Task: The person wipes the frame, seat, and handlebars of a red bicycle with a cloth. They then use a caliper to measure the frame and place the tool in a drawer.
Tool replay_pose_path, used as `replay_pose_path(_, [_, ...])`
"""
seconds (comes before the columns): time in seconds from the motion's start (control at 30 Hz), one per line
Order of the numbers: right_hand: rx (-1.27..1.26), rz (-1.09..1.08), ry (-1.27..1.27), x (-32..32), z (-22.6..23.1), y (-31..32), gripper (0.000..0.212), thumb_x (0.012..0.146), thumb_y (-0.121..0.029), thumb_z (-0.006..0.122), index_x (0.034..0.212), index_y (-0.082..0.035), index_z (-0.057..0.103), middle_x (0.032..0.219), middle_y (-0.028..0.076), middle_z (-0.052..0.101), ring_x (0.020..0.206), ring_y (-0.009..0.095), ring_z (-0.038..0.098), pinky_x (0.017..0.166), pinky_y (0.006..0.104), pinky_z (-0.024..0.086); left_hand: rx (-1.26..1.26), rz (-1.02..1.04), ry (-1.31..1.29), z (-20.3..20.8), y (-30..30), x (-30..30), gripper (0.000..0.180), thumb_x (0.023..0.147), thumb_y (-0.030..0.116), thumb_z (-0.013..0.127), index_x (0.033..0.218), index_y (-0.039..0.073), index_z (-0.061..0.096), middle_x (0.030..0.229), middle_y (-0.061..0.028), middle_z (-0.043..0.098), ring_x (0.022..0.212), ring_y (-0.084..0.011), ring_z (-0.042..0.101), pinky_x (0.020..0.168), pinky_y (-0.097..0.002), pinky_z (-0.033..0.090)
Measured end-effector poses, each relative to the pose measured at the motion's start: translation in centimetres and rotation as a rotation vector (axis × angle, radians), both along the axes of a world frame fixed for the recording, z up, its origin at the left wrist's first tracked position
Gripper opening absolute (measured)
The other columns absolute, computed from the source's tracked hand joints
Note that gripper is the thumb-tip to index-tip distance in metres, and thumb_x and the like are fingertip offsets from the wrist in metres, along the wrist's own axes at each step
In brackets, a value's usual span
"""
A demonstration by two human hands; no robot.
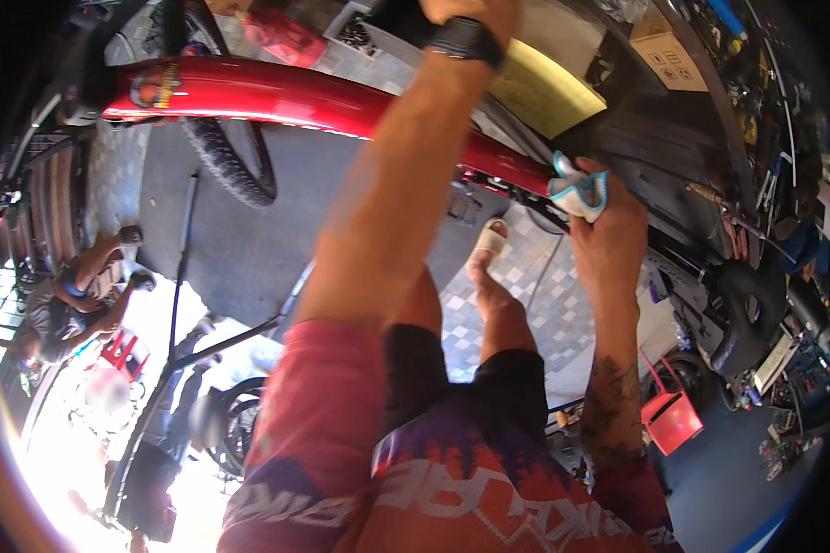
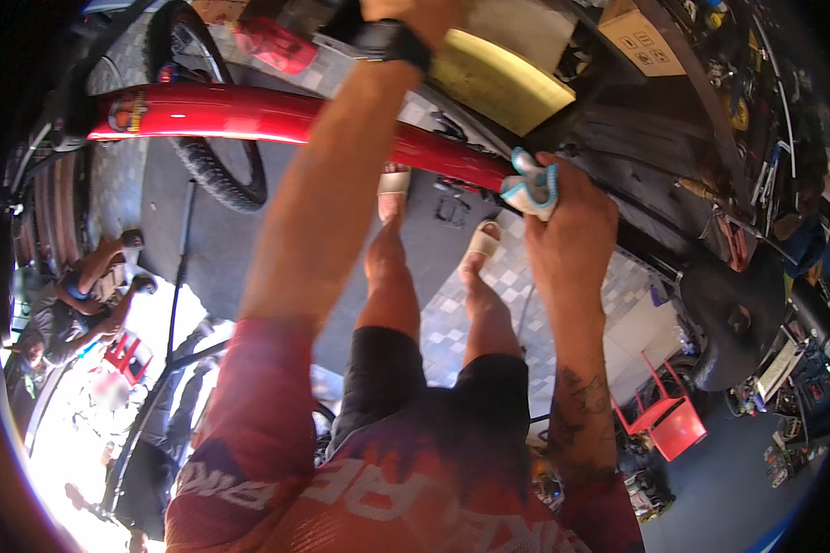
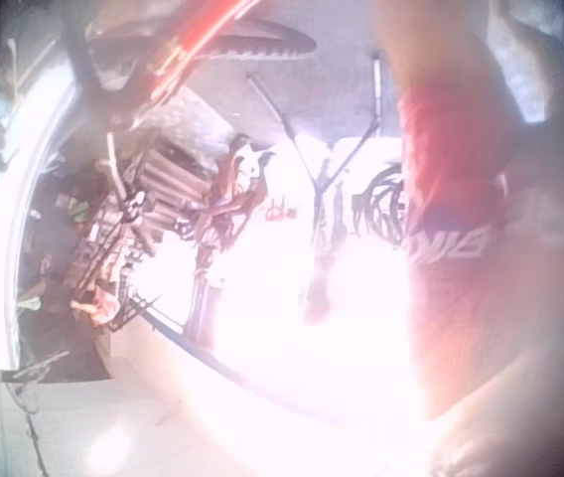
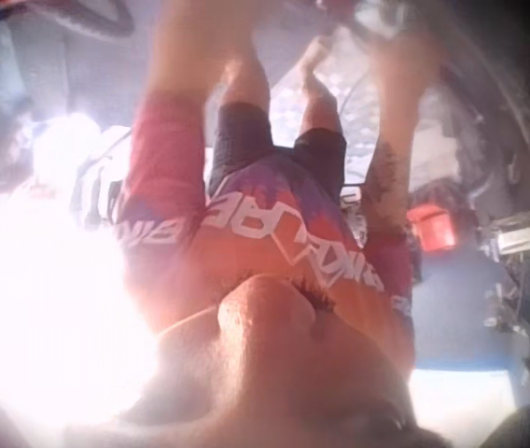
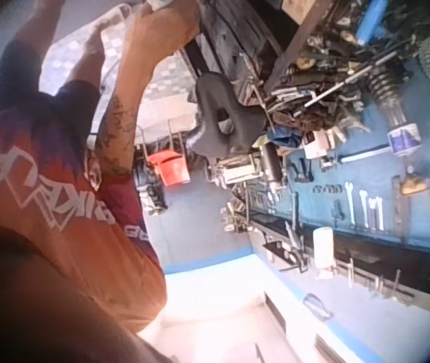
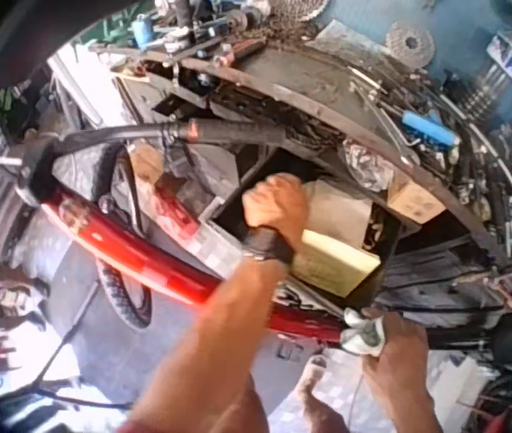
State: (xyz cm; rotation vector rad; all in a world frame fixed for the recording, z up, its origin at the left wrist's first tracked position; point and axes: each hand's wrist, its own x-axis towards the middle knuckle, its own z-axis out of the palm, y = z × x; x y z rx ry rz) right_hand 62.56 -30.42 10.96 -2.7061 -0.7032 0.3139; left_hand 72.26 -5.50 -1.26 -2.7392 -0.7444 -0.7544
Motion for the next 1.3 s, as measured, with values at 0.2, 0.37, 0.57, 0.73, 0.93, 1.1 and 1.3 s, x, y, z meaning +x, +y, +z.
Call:
replay_pose_path(0.2, [0.131, 0.19, -0.134, 2.8, -2.5, 1.8, 0.037, 0.082, -0.003, 0.074, 0.119, -0.008, 0.07, 0.131, 0.021, 0.062, 0.118, 0.041, 0.062, 0.105, 0.0503, 0.046, -0.151, -0.17, 0.157, 3.5, 2.3, -7.3, 0.017, 0.091, 0.014, 0.058, 0.097, 0.001, 0.068, 0.08, -0.0118, 0.068, 0.067, -0.0266, 0.071, 0.057, -0.04, 0.055])
replay_pose_path(0.37, [0.073, 0.206, 0.099, 5.9, -4.2, 4.0, 0.03, 0.089, -0.005, 0.069, 0.119, -0.008, 0.07, 0.13, 0.023, 0.058, 0.113, 0.045, 0.062, 0.097, 0.0495, 0.05, -0.08, -0.258, 0.049, 6.7, -0.4, -12.4, 0.024, 0.092, 0.012, 0.059, 0.109, -0.004, 0.065, 0.076, -0.01, 0.065, 0.068, -0.0243, 0.069, 0.06, -0.0378, 0.055])
replay_pose_path(0.57, [0.041, 0.271, -0.144, 3.8, -4.3, 3.0, 0.027, 0.092, -0.012, 0.072, 0.118, -0.007, 0.067, 0.12, 0.021, 0.055, 0.1, 0.044, 0.066, 0.085, 0.0491, 0.053, -0.137, -0.328, 0.179, 7.6, 0.6, -14.6, 0.026, 0.092, 0.011, 0.059, 0.111, -0.005, 0.066, 0.083, -0.0102, 0.069, 0.08, -0.0241, 0.071, 0.074, -0.0358, 0.056])
replay_pose_path(0.73, [-0.033, 0.2, -0.02, 2.5, -4.0, 2.4, 0.026, 0.089, -0.018, 0.078, 0.107, -0.002, 0.069, 0.099, 0.015, 0.063, 0.091, 0.039, 0.068, 0.079, 0.0471, 0.052, -0.376, -0.348, 0.247, 9.2, -0.1, -15.2, 0.02, 0.083, 0.01, 0.066, 0.099, 0.0, 0.071, 0.091, -0.0116, 0.072, 0.092, -0.0251, 0.071, 0.087, -0.0351, 0.053])
replay_pose_path(0.93, [-0.023, 0.192, 0.01, 2.3, -3.8, 2.5, 0.022, 0.084, -0.013, 0.08, 0.102, -0.004, 0.072, 0.102, 0.013, 0.064, 0.091, 0.036, 0.068, 0.077, 0.0456, 0.052, -0.563, -0.289, 0.253, 10.7, 0.4, -15.4, 0.02, 0.086, 0.01, 0.067, 0.102, 0.0, 0.073, 0.1, -0.0152, 0.074, 0.104, -0.023, 0.071, 0.089, -0.0336, 0.052])
replay_pose_path(1.1, [0.126, 0.232, 0.034, 2.2, -3.3, 2.6, 0.026, 0.084, -0.002, 0.077, 0.109, -0.001, 0.069, 0.111, 0.012, 0.068, 0.098, 0.031, 0.07, 0.082, 0.0401, 0.054, -0.561, -0.143, 0.266, 11.0, -0.4, -11.2, 0.021, 0.09, 0.013, 0.067, 0.106, 0.003, 0.075, 0.104, -0.0166, 0.075, 0.105, -0.0249, 0.072, 0.088, -0.0362, 0.053])
replay_pose_path(1.3, [0.741, -0.196, 0.313, 0.4, -2.2, 4.6, 0.04, 0.091, 0.002, 0.073, 0.127, -0.001, 0.058, 0.119, 0.009, 0.071, 0.108, 0.015, 0.066, 0.09, 0.0293, 0.052, -0.823, -0.024, 0.327, 3.2, 1.0, -2.1, 0.022, 0.092, 0.019, 0.06, 0.095, 0.007, 0.079, 0.1, -0.013, 0.078, 0.092, -0.0299, 0.077, 0.069, -0.0413, 0.06])
